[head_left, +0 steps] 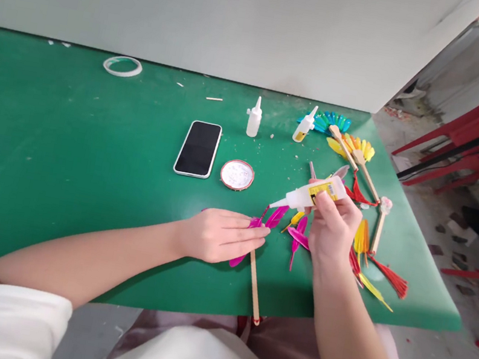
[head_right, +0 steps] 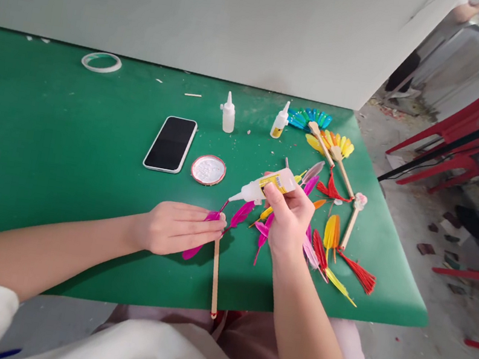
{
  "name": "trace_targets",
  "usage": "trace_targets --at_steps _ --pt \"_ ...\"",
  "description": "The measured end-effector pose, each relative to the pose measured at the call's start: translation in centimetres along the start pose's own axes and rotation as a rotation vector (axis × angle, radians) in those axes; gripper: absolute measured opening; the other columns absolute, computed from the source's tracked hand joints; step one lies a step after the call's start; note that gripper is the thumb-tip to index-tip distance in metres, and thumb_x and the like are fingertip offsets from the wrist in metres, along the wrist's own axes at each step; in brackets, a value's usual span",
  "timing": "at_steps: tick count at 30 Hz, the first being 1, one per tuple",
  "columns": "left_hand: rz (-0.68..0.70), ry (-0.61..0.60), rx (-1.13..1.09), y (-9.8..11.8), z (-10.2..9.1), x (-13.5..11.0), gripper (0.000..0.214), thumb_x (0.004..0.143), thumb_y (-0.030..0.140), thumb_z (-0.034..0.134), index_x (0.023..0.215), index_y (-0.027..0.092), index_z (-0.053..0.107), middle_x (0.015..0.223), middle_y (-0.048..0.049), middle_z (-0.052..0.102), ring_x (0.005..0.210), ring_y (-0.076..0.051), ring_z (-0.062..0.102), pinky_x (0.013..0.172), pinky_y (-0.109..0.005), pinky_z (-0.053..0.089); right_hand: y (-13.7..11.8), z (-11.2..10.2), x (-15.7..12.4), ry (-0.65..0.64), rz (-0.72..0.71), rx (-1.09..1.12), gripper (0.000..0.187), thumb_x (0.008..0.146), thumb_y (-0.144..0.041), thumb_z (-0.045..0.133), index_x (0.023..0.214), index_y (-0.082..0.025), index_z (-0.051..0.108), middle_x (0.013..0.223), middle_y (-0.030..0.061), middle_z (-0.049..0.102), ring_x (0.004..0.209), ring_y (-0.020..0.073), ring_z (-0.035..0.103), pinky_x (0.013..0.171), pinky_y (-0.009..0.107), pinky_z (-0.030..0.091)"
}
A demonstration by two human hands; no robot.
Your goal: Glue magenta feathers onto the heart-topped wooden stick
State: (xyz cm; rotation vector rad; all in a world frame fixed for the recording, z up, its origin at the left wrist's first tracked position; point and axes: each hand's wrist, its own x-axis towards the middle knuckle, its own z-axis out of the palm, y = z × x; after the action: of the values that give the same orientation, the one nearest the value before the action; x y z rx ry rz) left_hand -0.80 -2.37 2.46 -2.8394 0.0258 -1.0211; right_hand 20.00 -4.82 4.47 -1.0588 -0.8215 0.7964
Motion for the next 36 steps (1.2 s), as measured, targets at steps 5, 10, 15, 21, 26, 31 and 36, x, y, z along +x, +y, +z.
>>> trace_targets --at_steps 5,10,15,21,26,31,36 --pt "0.006 0.007 -0.012 0.0 0.1 0.0 0.020 0.081 0.011 0.056 0.100 0.010 0.063 0.111 -0.0088 0.063 0.099 -0.016 0.062 0.090 -0.027 0.052 -0.1 0.1 -0.1 0.014 -0.008 0.040 0.013 0.062 -0.028 0.070 0.069 -0.018 0.068 0.069 0.0016 0.063 0.053 0.0104 0.051 0.044 0.024 0.034" --pt "0.017 0.009 -0.013 0.0 0.0 0.2 0.019 0.082 0.010 0.055 0.099 0.010 0.063 0.109 -0.0098 0.064 0.097 -0.016 0.063 0.090 -0.027 0.052 -0.1 0.2 -0.1 0.017 0.009 0.044 0.011 0.062 -0.027 0.069 0.069 -0.019 0.068 0.071 0.0019 0.064 0.054 0.0109 0.051 0.044 0.024 0.034" --pt "0.013 0.001 0.000 0.0 0.0 0.3 0.018 0.084 0.011 0.052 0.097 0.013 0.063 0.108 -0.0076 0.065 0.097 -0.014 0.063 0.089 -0.025 0.052 -0.2 0.3 -0.3 0.026 0.020 0.017 0.009 0.062 -0.027 0.069 0.067 -0.019 0.068 0.068 0.0009 0.063 0.054 0.0110 0.050 0.045 0.025 0.035" --pt "-0.012 -0.004 -0.025 0.0 0.1 0.3 0.018 0.084 0.011 0.052 0.098 0.014 0.062 0.108 -0.0077 0.065 0.097 -0.014 0.063 0.089 -0.025 0.052 -0.2 0.2 0.2 0.122 -0.006 0.008 0.015 0.066 -0.033 0.066 0.072 -0.019 0.064 0.069 0.0001 0.062 0.056 0.0110 0.053 0.050 0.025 0.042" --pt "-0.018 -0.003 -0.014 -0.1 0.1 0.3 0.018 0.085 0.010 0.050 0.098 0.013 0.062 0.107 -0.0077 0.065 0.095 -0.013 0.063 0.088 -0.025 0.053 -0.3 -0.2 1.0 0.078 0.022 0.007 0.012 0.072 -0.029 0.061 0.075 -0.020 0.054 0.061 -0.0025 0.061 0.064 0.0133 0.060 0.069 0.029 0.049" --pt "-0.023 0.005 0.007 0.0 0.2 0.3 0.018 0.084 0.010 0.051 0.097 0.012 0.062 0.106 -0.0075 0.066 0.095 -0.013 0.063 0.087 -0.025 0.053 -0.3 -0.5 1.1 -0.083 0.185 0.018 0.021 0.077 -0.043 0.057 0.082 -0.023 0.051 0.051 -0.0072 0.051 0.047 0.0108 0.052 0.061 0.031 0.050" --pt "-0.055 0.016 0.046 0.1 0.1 0.3 0.018 0.083 0.013 0.054 0.099 0.013 0.062 0.104 -0.0068 0.067 0.093 -0.014 0.064 0.083 -0.024 0.054 0.2 -0.6 1.3 -0.118 0.281 -0.007 0.040 0.076 -0.061 0.046 0.084 -0.023 0.055 0.053 -0.0040 0.052 0.044 0.0116 0.051 0.051 0.029 0.048"
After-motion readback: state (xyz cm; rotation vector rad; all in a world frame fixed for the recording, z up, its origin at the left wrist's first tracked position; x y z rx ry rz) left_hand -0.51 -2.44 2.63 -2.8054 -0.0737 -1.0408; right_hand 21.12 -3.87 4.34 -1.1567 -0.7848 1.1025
